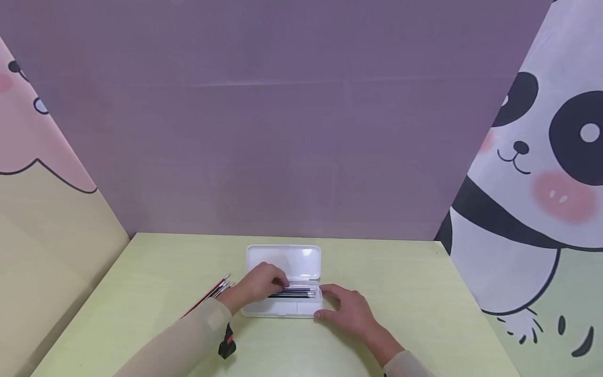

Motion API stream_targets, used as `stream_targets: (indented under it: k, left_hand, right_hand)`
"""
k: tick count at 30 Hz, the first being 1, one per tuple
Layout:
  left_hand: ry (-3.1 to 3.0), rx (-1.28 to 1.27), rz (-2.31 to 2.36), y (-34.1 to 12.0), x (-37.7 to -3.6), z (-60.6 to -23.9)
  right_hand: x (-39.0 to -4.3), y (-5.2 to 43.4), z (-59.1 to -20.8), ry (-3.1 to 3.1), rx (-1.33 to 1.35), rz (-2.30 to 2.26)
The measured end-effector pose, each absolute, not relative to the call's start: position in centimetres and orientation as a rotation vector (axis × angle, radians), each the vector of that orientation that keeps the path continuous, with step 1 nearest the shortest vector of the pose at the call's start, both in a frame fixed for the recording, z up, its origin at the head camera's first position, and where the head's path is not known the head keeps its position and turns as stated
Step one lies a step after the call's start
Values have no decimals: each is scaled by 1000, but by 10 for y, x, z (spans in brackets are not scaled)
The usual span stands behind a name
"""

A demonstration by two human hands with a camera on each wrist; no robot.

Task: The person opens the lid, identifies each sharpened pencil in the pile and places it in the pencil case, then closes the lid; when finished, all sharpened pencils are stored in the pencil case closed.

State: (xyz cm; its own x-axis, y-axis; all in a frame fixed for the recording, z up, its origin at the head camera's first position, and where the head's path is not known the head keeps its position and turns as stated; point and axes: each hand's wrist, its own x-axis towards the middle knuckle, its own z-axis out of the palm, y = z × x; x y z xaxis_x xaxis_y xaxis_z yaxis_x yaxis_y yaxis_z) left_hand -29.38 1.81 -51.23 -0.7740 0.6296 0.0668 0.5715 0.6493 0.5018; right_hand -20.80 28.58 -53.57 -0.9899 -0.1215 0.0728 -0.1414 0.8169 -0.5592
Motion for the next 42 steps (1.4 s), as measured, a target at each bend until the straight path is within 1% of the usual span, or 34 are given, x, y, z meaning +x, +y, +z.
stream_targets:
  k: [10, 19, 23, 28, 33, 42]
  left_hand:
    - [2622, 938, 921, 4, -291, -516]
    - [2535, 934, 1026, 0, -285, -508]
    - [2487, 907, 1127, -10, -283, -503]
    - [2456, 885, 1206, -34, -284, -493]
    - [2495, 804, 1254, -70, -289, -486]
    - [2548, 702, 1289, -136, -291, -491]
  right_hand:
    - [-207, 285, -536, -2963, 215, 908]
    - [-204, 284, -535, -2961, 208, 920]
    - [-203, 284, -535, -2954, 215, 910]
    - [-205, 287, -537, -2952, 218, 914]
    - [-207, 287, -536, -2955, 222, 911]
    - [-209, 286, -535, -2949, 244, 897]
